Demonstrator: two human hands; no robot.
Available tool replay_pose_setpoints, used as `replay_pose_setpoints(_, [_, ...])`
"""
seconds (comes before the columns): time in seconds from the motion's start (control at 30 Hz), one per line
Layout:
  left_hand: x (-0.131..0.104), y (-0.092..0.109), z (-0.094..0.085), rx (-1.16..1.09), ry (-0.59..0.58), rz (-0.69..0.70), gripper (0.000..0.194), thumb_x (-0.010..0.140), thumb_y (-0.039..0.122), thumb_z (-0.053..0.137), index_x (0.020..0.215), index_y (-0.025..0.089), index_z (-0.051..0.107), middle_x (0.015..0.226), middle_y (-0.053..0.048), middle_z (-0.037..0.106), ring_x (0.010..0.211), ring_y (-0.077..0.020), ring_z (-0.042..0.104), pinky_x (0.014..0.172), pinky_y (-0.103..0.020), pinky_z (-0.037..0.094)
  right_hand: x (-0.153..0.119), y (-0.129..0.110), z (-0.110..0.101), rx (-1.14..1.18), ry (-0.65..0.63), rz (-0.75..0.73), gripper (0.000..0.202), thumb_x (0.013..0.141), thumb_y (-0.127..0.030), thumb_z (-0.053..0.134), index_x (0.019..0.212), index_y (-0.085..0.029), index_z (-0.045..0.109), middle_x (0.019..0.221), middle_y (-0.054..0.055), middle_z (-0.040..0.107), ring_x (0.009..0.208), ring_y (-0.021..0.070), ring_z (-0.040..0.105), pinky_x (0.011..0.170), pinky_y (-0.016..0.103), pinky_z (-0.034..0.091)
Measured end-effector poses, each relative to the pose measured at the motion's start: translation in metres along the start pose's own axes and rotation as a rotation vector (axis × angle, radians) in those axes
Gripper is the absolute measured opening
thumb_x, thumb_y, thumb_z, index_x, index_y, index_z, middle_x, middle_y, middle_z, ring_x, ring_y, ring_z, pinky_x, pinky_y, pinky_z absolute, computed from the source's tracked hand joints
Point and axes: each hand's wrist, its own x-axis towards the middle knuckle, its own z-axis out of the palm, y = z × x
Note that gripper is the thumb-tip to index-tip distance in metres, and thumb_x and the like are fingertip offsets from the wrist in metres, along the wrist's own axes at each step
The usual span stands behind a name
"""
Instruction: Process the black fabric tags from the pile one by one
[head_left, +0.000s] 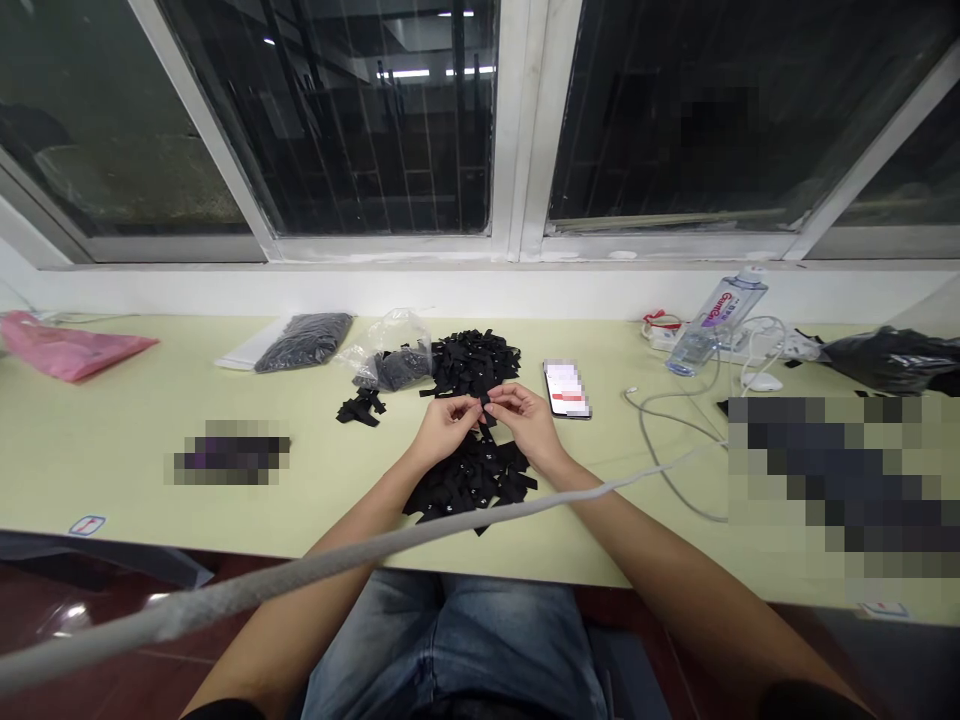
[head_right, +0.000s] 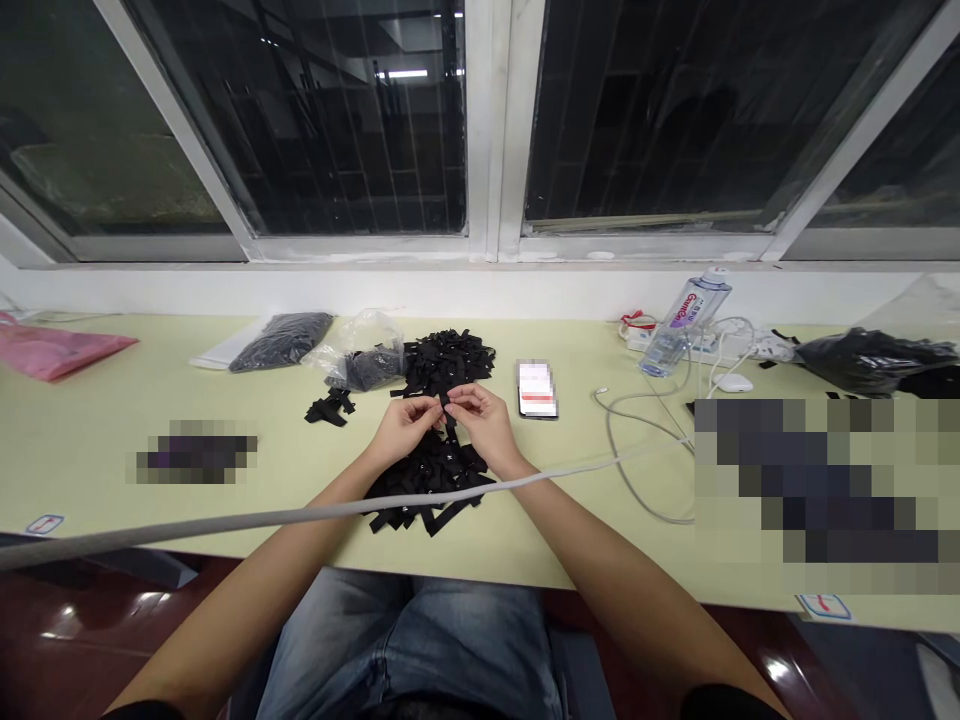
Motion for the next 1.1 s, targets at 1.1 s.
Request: replay_pose_setpoints(1.1, [-0.0011,-0.0010,0.0002,-0.125,-0.043,-0.085,0.037,0.087,0.051,0.064,0.079,0.015,0.068,0.076,-0.005,0.069,0.068,-0.0143,0.059,0.068,-0.026,0.047,-0.0059,0.0041,0.0004,-0.179,0.022,-0.074,0.020,0.081,-0.038,0.071,0.091,-0.021,0.069,0.088,0.004,0.070,0.080,0.0177,0.065,0.076,0.031,0.053])
